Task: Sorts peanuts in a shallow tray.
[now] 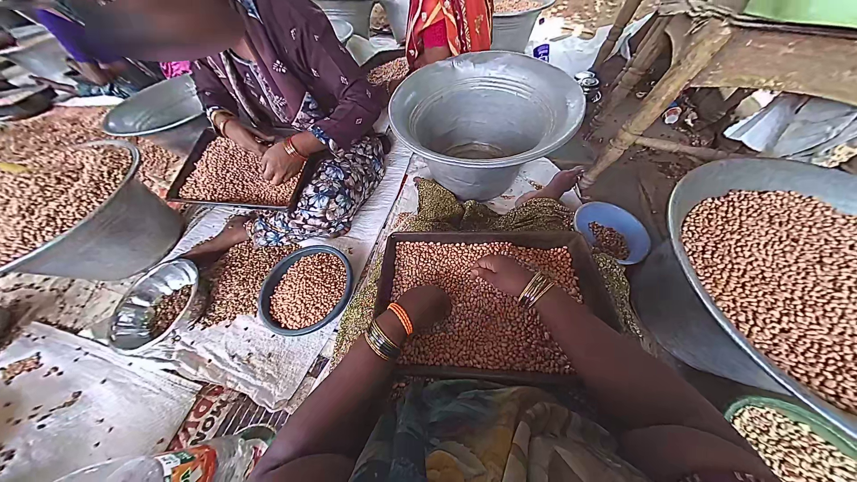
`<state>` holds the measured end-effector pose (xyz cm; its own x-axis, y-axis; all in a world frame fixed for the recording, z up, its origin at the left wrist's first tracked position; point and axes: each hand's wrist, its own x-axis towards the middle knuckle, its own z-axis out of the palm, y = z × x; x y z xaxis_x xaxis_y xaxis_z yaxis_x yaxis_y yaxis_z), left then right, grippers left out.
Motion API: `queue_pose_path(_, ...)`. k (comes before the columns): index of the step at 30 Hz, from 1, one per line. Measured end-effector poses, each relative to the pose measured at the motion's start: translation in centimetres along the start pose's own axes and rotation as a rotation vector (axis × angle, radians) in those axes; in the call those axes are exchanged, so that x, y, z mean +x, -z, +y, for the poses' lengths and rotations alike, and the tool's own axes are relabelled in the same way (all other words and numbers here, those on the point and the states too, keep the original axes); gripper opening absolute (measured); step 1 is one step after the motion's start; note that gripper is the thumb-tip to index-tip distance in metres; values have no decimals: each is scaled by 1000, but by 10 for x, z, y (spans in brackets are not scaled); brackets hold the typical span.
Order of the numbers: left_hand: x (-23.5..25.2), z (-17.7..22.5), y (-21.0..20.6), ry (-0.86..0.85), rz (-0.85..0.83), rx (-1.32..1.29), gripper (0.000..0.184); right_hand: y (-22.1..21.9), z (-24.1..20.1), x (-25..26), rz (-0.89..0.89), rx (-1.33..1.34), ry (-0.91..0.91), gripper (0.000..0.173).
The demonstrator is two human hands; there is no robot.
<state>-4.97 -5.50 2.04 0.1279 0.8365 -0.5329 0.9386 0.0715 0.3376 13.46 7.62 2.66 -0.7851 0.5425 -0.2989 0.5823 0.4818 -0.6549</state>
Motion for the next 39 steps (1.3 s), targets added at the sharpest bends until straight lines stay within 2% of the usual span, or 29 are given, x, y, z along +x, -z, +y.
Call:
queue_pose_path(3,-2,3,11,307,165,3,32,-6,-14,-1,-17,-287,-98,34)
queue_pose_path(5,-1,-5,16,406,309,-73,32,-12,-17,0,-29,-394,-128,35)
queue_pose_path(7,-1,-14,18,391,427,-190,32,-17,-17,2,-39,-436,-138,35)
queue_pose_path(9,1,-19,17,326,467,-286,30,-19,-18,3,-37,-465,-132,35)
queue_pose_path(13,2,-20,13,218,387,-300,28,-21,-24,0,-36,-507,-124,36)
queue_pose_path(21,-3,-19,13,198,397,-263,28,-27,-37,-9,-91,-593,-114,37)
queue_pose_path(23,-4,-20,12,181,412,-251,27,-20,-26,-5,-55,-468,-93,31)
queue_pose_path(25,-3,-21,11,166,422,-239,28,0,-6,0,48,-223,-69,32)
queue_pose_path(28,1,-24,6,125,428,-236,27,35,32,-4,435,228,-127,30)
queue_pose_path(30,1,-24,5,82,432,-280,26,52,58,-9,729,633,-236,34)
queue_pose_path(32,-1,-22,5,36,465,-425,22,62,75,-11,931,1084,-312,36)
queue_pose_path(34,-5,-17,3,-28,528,-739,11,66,71,-19,951,1383,-326,38)
queue_pose_path(35,-7,-11,3,-90,554,-970,9,64,63,-21,902,1465,-305,34)
queue_pose_path(37,-18,9,9,-208,527,-1290,19,52,37,-27,713,1476,-246,29)
queue_pose_path(39,-29,34,15,-307,580,-1376,24,32,4,-38,417,1367,-173,29)
